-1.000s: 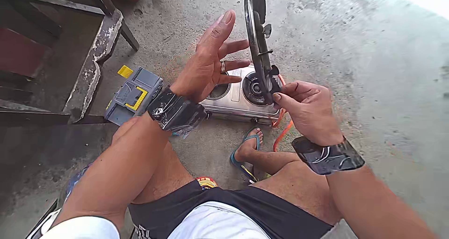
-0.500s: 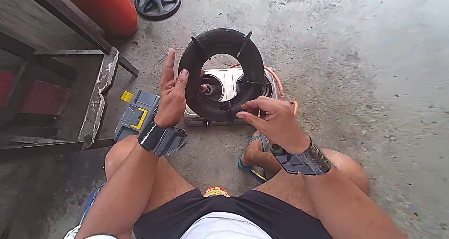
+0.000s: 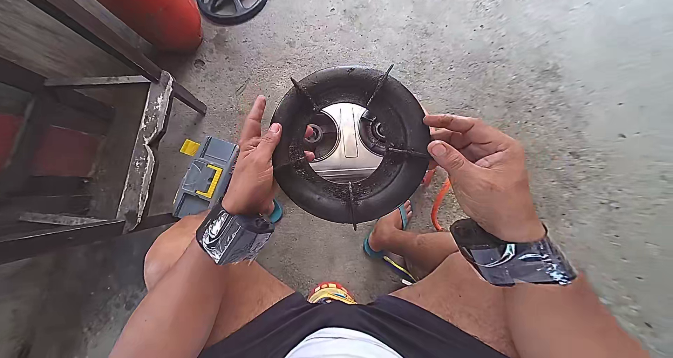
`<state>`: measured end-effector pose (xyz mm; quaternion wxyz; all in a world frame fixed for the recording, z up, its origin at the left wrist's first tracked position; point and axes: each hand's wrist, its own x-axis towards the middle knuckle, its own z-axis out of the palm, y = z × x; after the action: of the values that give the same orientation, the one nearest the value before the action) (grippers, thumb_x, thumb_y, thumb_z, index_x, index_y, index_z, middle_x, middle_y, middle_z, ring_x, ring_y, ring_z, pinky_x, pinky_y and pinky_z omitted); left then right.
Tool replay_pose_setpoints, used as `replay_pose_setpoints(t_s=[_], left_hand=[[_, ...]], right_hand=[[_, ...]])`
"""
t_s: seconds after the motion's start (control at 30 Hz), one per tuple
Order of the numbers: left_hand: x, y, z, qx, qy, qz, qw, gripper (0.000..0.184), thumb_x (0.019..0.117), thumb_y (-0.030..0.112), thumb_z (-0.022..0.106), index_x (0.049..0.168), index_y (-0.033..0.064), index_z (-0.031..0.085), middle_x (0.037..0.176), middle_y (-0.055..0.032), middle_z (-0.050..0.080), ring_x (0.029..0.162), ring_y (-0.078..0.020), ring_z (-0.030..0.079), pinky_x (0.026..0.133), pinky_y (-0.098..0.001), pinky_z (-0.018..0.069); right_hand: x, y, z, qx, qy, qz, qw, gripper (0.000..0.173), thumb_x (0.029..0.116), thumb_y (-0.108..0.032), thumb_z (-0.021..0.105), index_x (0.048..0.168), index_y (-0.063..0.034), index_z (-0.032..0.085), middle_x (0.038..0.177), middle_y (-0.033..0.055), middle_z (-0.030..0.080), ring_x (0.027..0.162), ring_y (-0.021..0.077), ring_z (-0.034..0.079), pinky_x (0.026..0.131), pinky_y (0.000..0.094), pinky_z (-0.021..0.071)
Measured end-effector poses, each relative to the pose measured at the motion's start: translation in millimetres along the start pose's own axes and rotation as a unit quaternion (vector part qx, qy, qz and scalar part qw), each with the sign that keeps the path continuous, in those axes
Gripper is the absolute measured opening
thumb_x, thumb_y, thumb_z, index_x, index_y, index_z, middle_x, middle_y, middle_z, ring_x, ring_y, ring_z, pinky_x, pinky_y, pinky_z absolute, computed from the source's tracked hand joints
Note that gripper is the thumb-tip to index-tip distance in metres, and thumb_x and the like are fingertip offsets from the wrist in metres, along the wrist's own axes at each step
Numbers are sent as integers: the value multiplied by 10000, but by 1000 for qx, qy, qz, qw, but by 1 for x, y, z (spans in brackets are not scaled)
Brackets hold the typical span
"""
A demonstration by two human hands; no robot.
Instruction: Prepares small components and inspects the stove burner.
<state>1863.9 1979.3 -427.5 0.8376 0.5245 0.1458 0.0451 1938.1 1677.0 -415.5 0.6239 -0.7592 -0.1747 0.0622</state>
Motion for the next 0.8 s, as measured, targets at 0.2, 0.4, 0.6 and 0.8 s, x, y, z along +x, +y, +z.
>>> replay_pose_setpoints(t_s=[0.2,0.4,0.6,0.8], left_hand=[[0,1,-2,11,-16,26,999,530,1131,156,307,1626,300,181,1271,-156,642,994,-310,731,756,-460,654],[-4,1,-6,23,-20,44,999,545,1130,160,334,1632,292,170,1263,-162,650,969,-309,737,752,-453,655],[-7,0,-10,35,-40,71,996,536,1131,173,334,1631,278,172,1282,-162,644,968,-306,738,753,-446,655],[-9,1,-9,40,-22,50,998,536,1131,171,334,1632,287,184,1281,-155,650,962,-300,740,748,-443,655]], right_hand=[[-1,-1,2,40,-3,-2,999,376,920,-147,756,1284,-104,674,1085,-18,732,911,80,703,805,240,610],[-3,4,6,4,-2,15,1000,378,896,-124,767,1261,-84,677,1033,10,731,850,100,704,747,243,616],[-7,4,9,-23,-8,26,999,359,898,-93,760,1249,-95,681,1060,7,733,890,97,712,781,239,618],[-10,5,11,-34,-9,24,999,328,914,-92,741,1237,-83,685,1048,16,739,895,99,716,783,236,618]])
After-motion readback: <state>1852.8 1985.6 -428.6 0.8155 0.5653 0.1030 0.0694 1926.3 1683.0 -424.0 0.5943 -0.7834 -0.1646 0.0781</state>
